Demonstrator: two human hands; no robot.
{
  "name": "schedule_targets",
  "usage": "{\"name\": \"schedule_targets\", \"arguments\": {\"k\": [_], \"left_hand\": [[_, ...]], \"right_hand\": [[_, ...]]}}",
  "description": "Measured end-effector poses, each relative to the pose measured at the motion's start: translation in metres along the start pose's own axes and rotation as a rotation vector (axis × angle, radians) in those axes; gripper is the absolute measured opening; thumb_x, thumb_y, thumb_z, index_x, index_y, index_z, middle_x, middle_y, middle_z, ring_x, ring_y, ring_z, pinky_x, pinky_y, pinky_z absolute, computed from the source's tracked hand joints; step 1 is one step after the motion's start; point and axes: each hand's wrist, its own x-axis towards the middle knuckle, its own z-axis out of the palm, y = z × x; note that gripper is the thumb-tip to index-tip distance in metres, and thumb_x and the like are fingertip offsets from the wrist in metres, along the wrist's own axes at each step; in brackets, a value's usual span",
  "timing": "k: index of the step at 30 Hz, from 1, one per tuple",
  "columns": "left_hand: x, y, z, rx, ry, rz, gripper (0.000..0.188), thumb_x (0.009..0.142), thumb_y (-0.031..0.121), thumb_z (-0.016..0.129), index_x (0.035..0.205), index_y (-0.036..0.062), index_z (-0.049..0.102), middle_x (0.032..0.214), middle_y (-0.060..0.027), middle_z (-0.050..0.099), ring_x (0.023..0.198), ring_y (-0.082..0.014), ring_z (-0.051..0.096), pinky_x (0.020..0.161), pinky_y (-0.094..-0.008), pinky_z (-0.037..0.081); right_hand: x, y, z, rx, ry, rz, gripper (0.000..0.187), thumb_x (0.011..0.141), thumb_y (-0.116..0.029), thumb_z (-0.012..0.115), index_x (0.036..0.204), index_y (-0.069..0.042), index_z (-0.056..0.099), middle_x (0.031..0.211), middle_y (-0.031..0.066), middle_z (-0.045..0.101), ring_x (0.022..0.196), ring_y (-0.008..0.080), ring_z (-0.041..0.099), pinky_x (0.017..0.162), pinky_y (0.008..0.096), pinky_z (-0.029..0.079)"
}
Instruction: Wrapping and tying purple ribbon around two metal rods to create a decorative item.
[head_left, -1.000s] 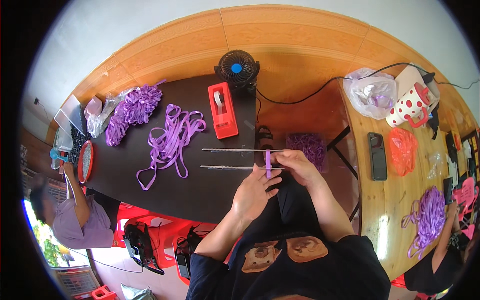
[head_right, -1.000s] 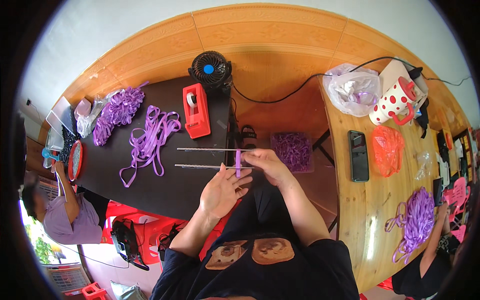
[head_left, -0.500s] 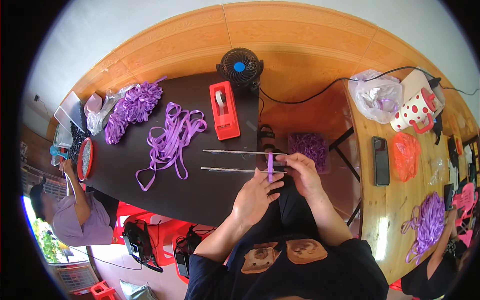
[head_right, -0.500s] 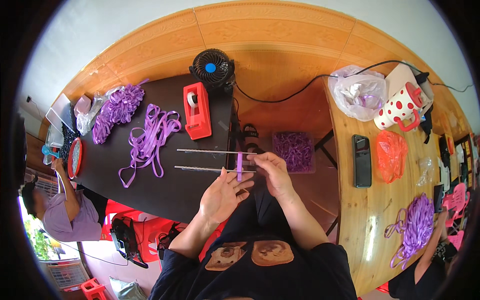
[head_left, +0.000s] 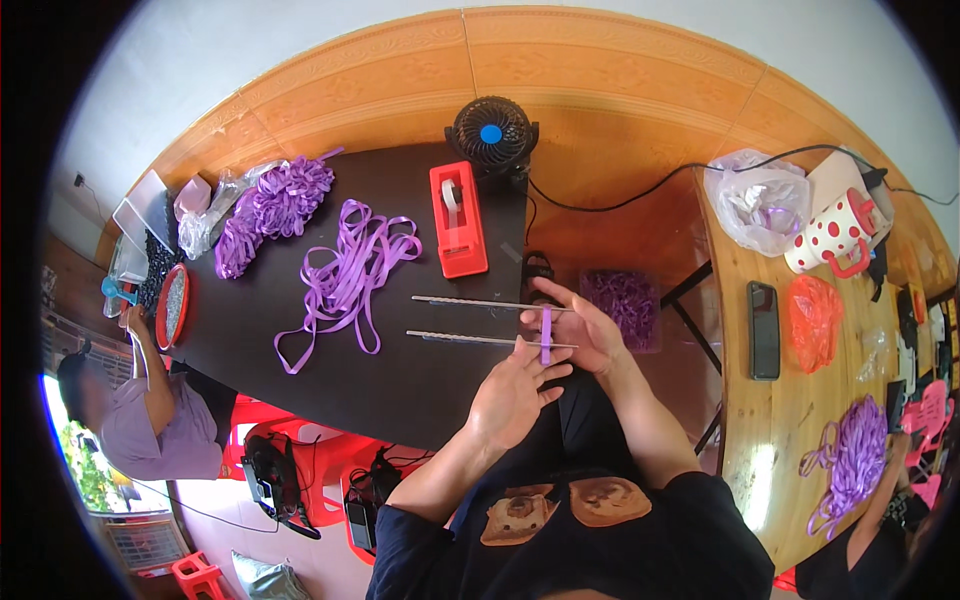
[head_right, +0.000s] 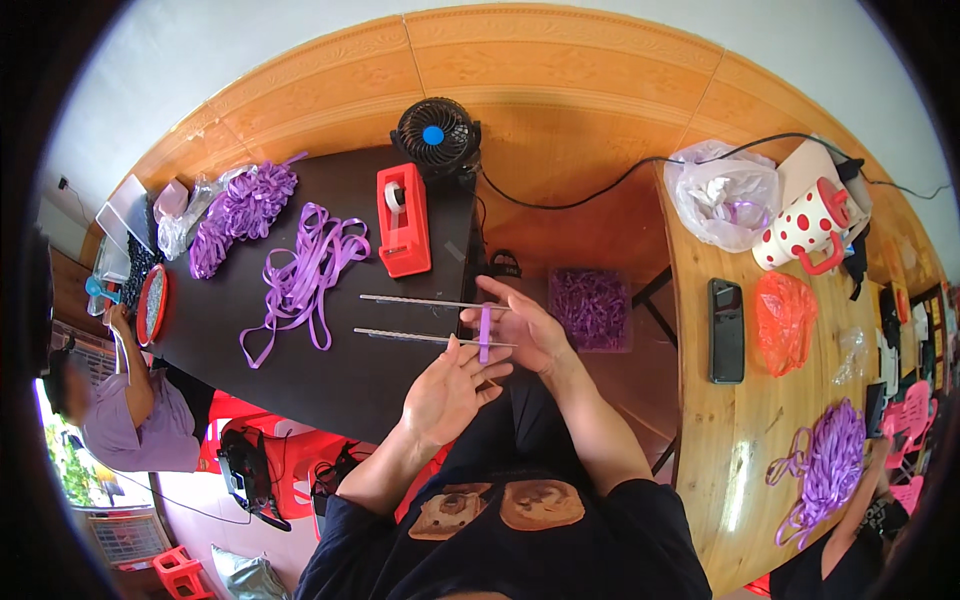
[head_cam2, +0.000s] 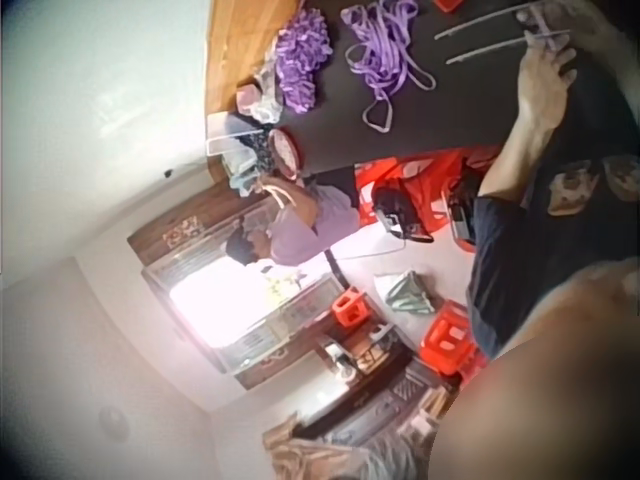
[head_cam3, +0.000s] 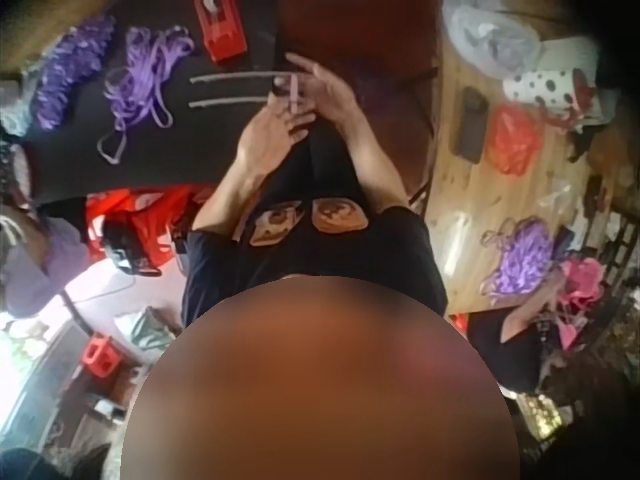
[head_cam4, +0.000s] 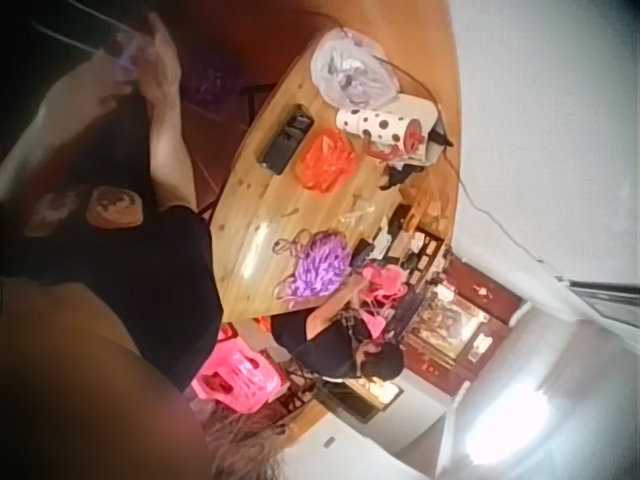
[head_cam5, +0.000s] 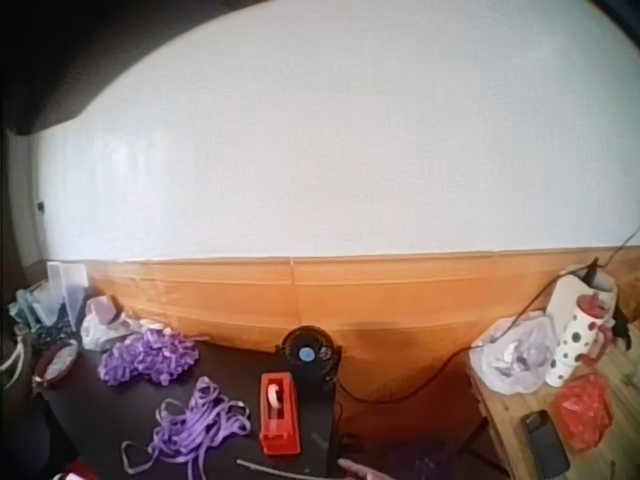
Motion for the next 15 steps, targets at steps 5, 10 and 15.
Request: {"name": "schedule_targets", "arguments": {"k": [5,10,15], "left_hand": [[0.000,0.000,0.001,0.004,0.009,-0.010,0.053,0.098,0.050,0.032,0.123,0.0064,0.048,0.127,-0.0100,0.052,0.114,-0.0215,0.048,0.091,-0.0356,0.036],[0.000,0.001,0.001,0.007,0.018,-0.014,0.054,0.098,0.051,0.032,0.123,0.0064,0.048,0.128,-0.0103,0.051,0.115,-0.0214,0.047,0.092,-0.0359,0.035],[-0.001,0.001,0.003,0.011,0.018,-0.002,0.054,0.098,0.051,0.032,0.123,0.0061,0.048,0.129,-0.0108,0.051,0.116,-0.0220,0.046,0.093,-0.0363,0.034]], "right_hand": [[0.011,0.023,-0.010,0.240,-0.153,-0.056,0.073,0.092,-0.049,0.049,0.146,-0.007,0.023,0.118,0.0213,0.056,0.106,0.0313,0.057,0.093,0.0423,0.046],[0.010,0.023,-0.011,0.265,-0.170,-0.050,0.071,0.093,-0.046,0.050,0.146,-0.007,0.023,0.120,0.0214,0.056,0.101,0.0311,0.060,0.091,0.0409,0.048],[0.008,0.018,-0.011,0.136,-0.154,-0.041,0.077,0.091,-0.051,0.050,0.146,-0.005,0.023,0.110,0.0170,0.059,0.106,0.0307,0.057,0.092,0.0423,0.046]]}}
